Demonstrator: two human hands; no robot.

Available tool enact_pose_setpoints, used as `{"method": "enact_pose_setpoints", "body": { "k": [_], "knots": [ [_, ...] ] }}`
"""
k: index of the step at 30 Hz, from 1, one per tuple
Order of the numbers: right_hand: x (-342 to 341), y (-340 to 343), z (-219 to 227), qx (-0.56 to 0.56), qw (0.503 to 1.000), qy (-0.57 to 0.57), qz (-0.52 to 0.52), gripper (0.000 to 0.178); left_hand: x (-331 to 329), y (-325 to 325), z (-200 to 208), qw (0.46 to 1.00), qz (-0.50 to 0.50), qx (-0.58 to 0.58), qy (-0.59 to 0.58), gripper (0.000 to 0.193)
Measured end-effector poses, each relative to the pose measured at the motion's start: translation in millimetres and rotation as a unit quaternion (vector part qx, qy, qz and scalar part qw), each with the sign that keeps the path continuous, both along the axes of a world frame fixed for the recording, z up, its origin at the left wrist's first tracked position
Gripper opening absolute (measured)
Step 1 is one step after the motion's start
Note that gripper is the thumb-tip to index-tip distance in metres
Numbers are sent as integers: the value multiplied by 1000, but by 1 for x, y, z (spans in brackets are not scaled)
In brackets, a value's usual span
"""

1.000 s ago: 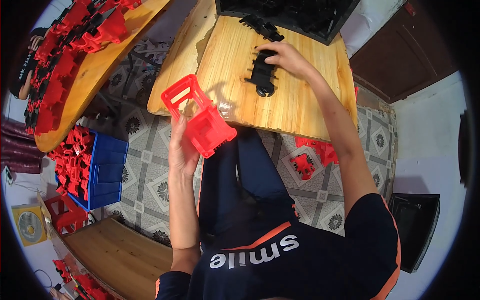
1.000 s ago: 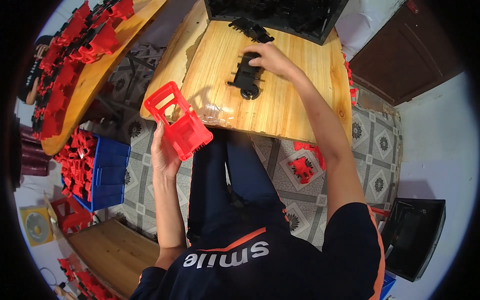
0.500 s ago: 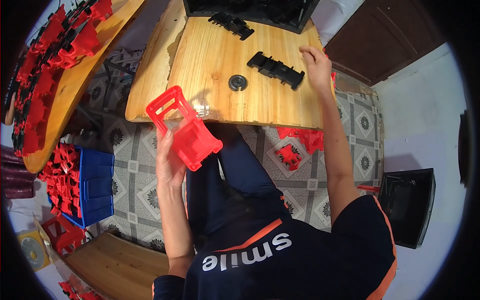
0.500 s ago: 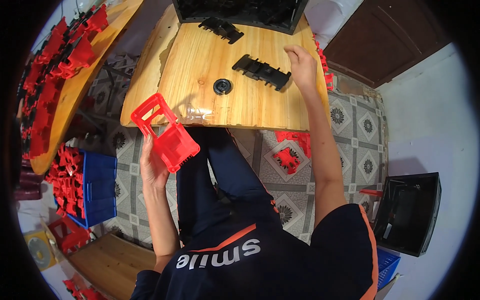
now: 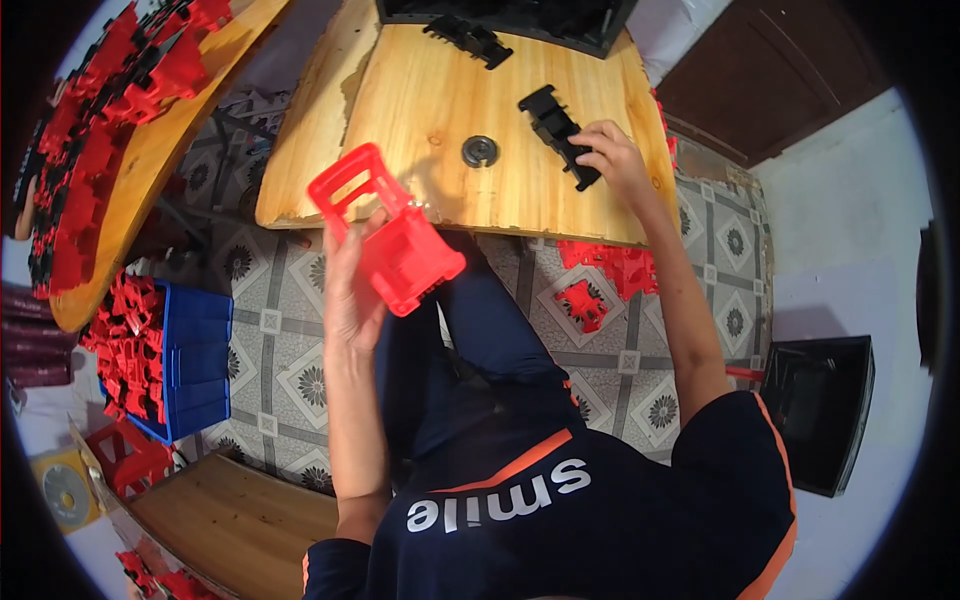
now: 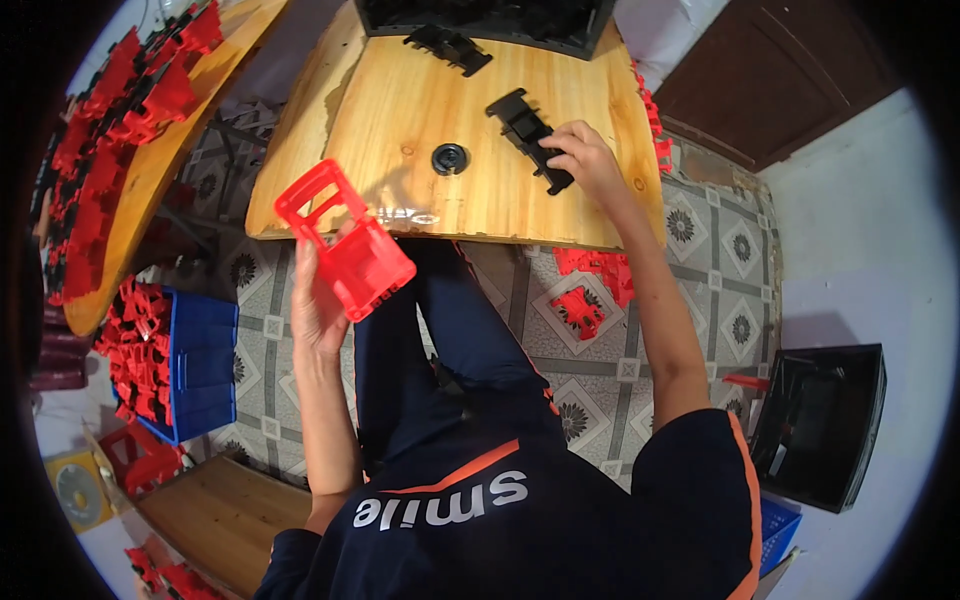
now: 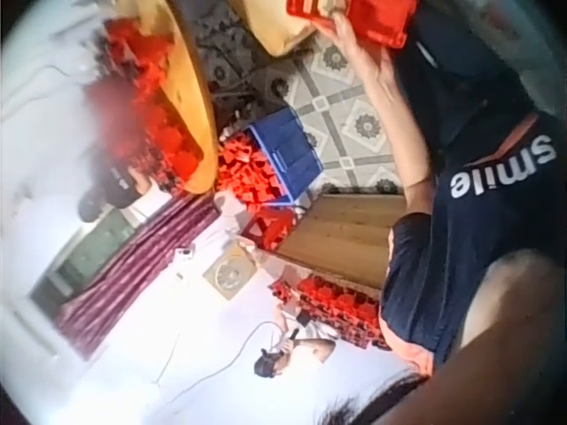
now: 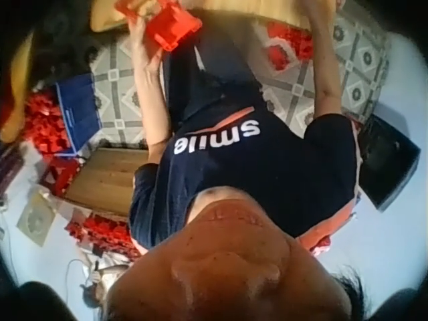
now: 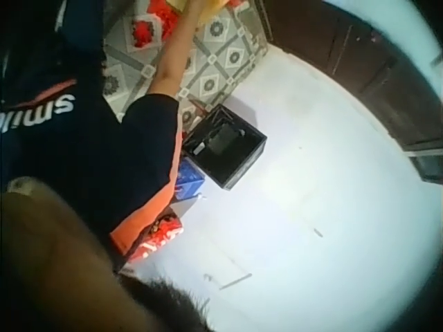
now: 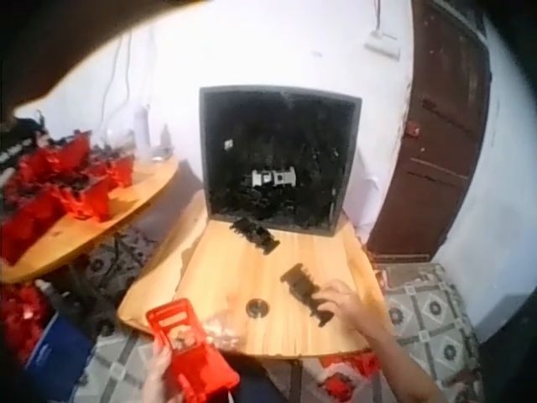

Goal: The person assembles plastic components by fitting black inserts into red plastic frames by hand and arranges the assembled pieces on the table.

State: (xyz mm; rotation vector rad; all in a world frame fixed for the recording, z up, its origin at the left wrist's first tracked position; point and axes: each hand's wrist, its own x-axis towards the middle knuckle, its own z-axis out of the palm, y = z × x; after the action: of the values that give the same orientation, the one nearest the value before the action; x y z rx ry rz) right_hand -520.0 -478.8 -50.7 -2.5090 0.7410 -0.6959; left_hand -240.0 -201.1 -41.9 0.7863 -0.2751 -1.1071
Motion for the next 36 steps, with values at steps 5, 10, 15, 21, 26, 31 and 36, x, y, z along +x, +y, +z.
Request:
{"method": "enact_pose_setpoints", "body": {
  "k": [5,10,15,21,26,31,36],
  "knots": [
    [54,96,60,-29,995,-91,38,26,-7,-14,-6,998,5,-11,-58,70],
    [101,168,83,-108,973,-121,164,38,-3,-7,-6,999,-13,-33,2,98],
    [116,179,74,-123,972,-106,167,42,-6,-2,-2,999,-15,-39,-24,102],
    [122,178,69,-137,975,-102,144,35,-9,-7,4,995,-34,-88,-37,107],
    [129,167,79,-79,982,-149,89,41,-8,-8,15,994,-44,-78,-64,103],
    [156,162,49,385,874,-283,83,49,-35,2,13,893,22,51,-446,99],
    [163,173,63,353,889,-248,157,62,-32,26,24,915,128,-33,-381,96]
  ]
}}
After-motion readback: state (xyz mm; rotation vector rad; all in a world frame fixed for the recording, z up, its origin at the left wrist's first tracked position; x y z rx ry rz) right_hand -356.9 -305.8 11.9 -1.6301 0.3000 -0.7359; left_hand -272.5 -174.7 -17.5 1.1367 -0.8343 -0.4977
